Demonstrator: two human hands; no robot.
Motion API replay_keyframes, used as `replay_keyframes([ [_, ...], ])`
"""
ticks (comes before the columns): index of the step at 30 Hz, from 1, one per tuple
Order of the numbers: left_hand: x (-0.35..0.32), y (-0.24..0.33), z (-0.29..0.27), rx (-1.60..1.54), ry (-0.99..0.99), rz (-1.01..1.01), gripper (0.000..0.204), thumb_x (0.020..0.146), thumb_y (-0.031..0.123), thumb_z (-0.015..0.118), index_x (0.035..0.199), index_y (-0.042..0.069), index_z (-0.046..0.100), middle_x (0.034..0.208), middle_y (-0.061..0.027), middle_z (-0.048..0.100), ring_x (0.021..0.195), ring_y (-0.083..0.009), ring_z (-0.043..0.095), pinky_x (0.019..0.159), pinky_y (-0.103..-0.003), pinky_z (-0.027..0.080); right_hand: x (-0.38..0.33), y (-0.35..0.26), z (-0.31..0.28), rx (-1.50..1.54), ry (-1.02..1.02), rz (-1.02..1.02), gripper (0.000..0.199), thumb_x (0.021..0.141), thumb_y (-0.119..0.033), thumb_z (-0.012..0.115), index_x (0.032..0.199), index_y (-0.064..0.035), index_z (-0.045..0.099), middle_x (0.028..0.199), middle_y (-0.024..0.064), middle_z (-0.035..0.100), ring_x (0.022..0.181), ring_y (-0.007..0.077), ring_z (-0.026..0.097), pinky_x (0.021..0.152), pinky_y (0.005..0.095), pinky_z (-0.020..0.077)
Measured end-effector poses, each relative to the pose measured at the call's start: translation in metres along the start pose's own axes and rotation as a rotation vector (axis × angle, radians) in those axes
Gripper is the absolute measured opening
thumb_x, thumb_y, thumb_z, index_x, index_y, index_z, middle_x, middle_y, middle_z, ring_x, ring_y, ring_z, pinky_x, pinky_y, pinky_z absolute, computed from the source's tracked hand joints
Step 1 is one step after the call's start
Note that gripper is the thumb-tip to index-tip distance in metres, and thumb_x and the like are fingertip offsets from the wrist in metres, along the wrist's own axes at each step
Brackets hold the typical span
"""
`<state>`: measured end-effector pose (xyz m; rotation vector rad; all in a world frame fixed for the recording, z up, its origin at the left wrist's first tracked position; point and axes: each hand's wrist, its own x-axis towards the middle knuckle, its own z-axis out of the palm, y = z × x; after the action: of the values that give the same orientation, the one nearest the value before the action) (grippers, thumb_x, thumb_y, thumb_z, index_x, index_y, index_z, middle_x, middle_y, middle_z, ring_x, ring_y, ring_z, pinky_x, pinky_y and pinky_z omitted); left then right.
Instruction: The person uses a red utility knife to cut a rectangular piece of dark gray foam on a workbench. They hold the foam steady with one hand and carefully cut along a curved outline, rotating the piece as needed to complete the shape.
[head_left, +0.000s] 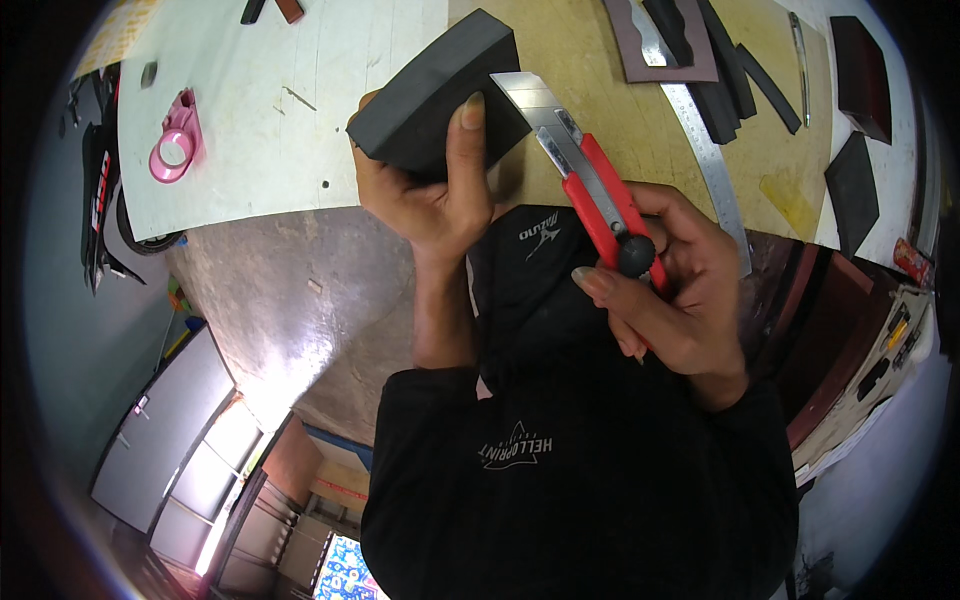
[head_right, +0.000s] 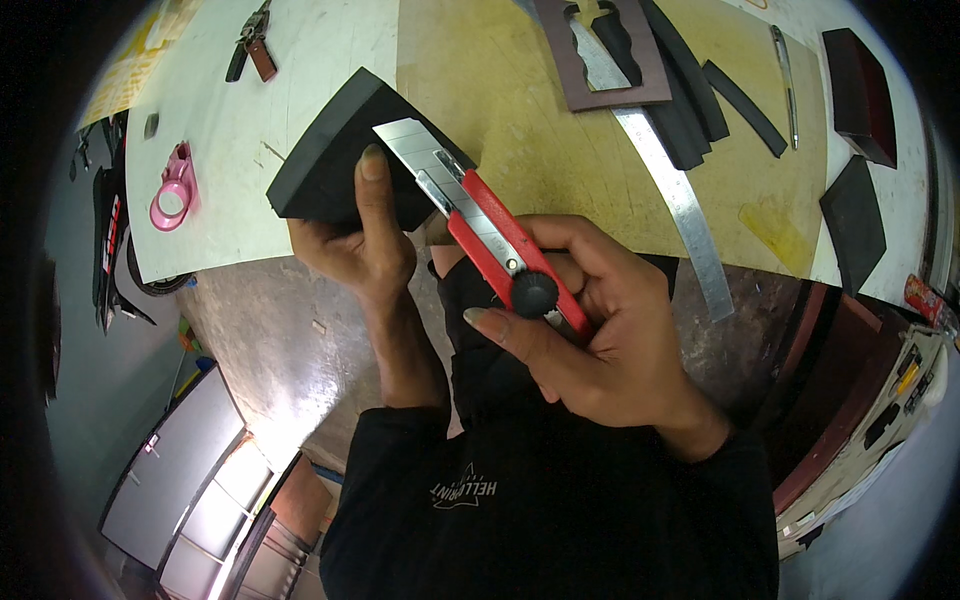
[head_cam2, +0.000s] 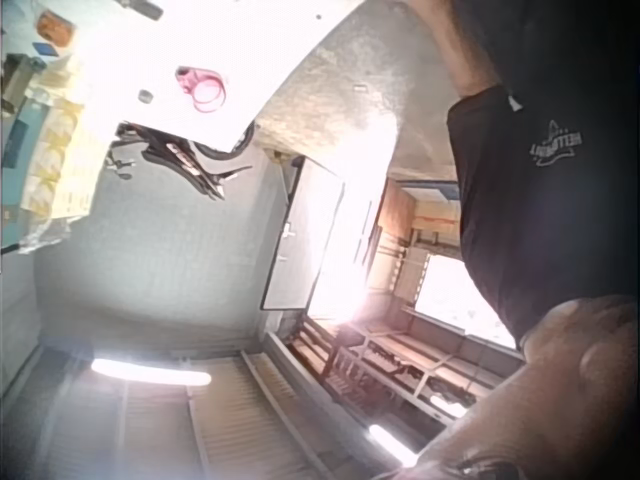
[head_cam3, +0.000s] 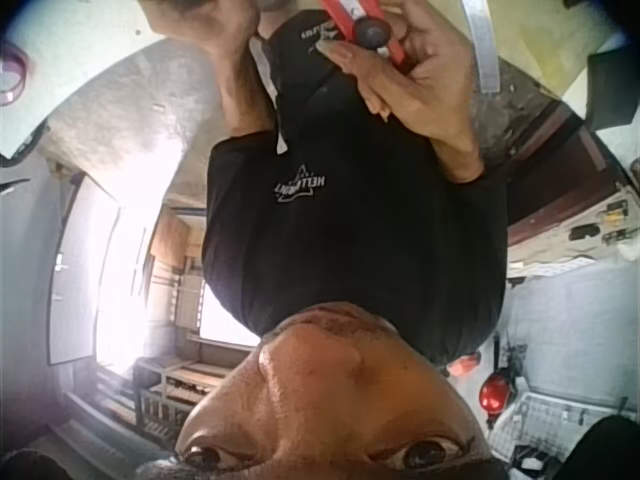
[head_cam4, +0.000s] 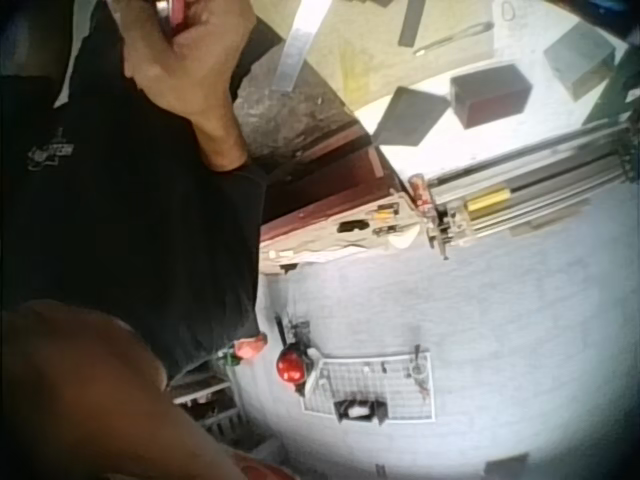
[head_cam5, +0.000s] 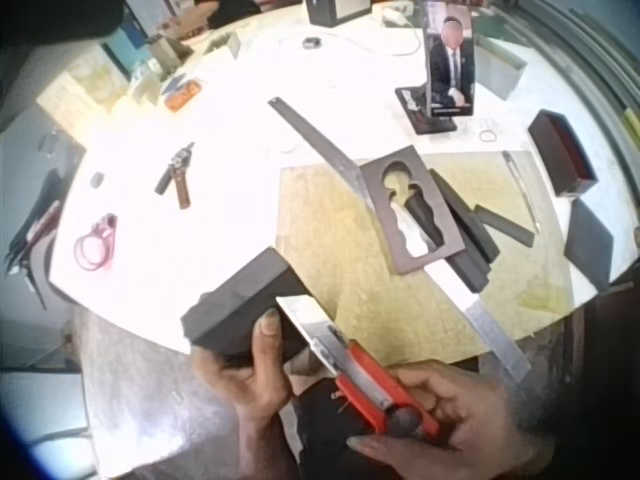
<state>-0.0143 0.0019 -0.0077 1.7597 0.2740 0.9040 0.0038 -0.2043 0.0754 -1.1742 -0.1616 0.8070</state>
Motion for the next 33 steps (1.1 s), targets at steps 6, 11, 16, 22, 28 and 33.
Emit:
replay_keyframes([
  [6, 0.0, -0.001, -0.002, 0.017, -0.012, 0.006, 0.032, 0.09, 0.001, 0.079, 0.114, -0.005, 0.059, 0.104, -0.0109, 0.065, 0.091, -0.0141, 0.063, 0.081, -0.026, 0.049, 0.004, 0.005, 0.001, -0.007, -0.02, -0.035, 0.047, 0.093, 0.01, 0.069, 0.135, 0.0125, 0.049, 0.126, 0.0252, 0.07, 0.055, 0.0022, 0.06, 0.046, 0.0169, 0.0445],
  [11, -0.001, -0.002, -0.003, 0.024, -0.026, 0.025, 0.031, 0.09, 0.0, 0.078, 0.114, -0.005, 0.059, 0.104, -0.0109, 0.065, 0.091, -0.014, 0.063, 0.081, -0.025, 0.049, 0.004, 0.007, 0.0, -0.003, -0.034, -0.043, 0.047, 0.093, 0.01, 0.069, 0.135, 0.0123, 0.049, 0.127, 0.0256, 0.07, 0.055, 0.0027, 0.061, 0.044, 0.0171, 0.0441],
  [16, 0.0, -0.001, -0.001, 0.008, -0.014, 0.023, 0.031, 0.09, 0.0, 0.078, 0.114, -0.005, 0.059, 0.104, -0.011, 0.065, 0.091, -0.0139, 0.064, 0.08, -0.025, 0.049, 0.005, 0.008, 0.001, 0.002, -0.027, -0.045, 0.047, 0.093, 0.009, 0.069, 0.135, 0.0123, 0.049, 0.127, 0.0257, 0.069, 0.054, 0.003, 0.061, 0.044, 0.0174, 0.0441],
  [22, -0.003, 0.001, -0.002, 0.05, -0.019, 0.05, 0.031, 0.087, -0.002, 0.078, 0.113, -0.005, 0.061, 0.104, -0.013, 0.066, 0.091, -0.0154, 0.064, 0.079, -0.026, 0.05, 0.003, 0.002, 0.0, -0.041, -0.038, -0.021, 0.05, 0.093, 0.009, 0.069, 0.138, 0.0121, 0.048, 0.126, 0.0243, 0.069, 0.062, 0.0043, 0.064, 0.05, 0.0172, 0.0469],
  [28, -0.009, -0.004, 0.0, 0.057, -0.001, 0.113, 0.033, 0.084, -0.003, 0.079, 0.112, -0.005, 0.061, 0.105, -0.0167, 0.066, 0.091, -0.0233, 0.066, 0.079, -0.03, 0.052, -0.007, -0.006, 0.002, -0.142, -0.039, -0.018, 0.053, 0.092, 0.009, 0.071, 0.14, 0.0118, 0.049, 0.11, 0.018, 0.068, 0.058, 0.0041, 0.061, 0.048, 0.0179, 0.045],
  [33, -0.013, -0.004, 0.0, 0.083, -0.016, 0.225, 0.036, 0.082, -0.005, 0.079, 0.113, -0.005, 0.061, 0.107, -0.0191, 0.068, 0.092, -0.0287, 0.068, 0.079, -0.035, 0.054, -0.016, -0.01, 0.002, -0.235, -0.035, -0.018, 0.055, 0.091, 0.009, 0.072, 0.141, 0.0115, 0.049, 0.096, 0.0128, 0.067, 0.055, 0.0039, 0.059, 0.047, 0.0185, 0.0434],
])
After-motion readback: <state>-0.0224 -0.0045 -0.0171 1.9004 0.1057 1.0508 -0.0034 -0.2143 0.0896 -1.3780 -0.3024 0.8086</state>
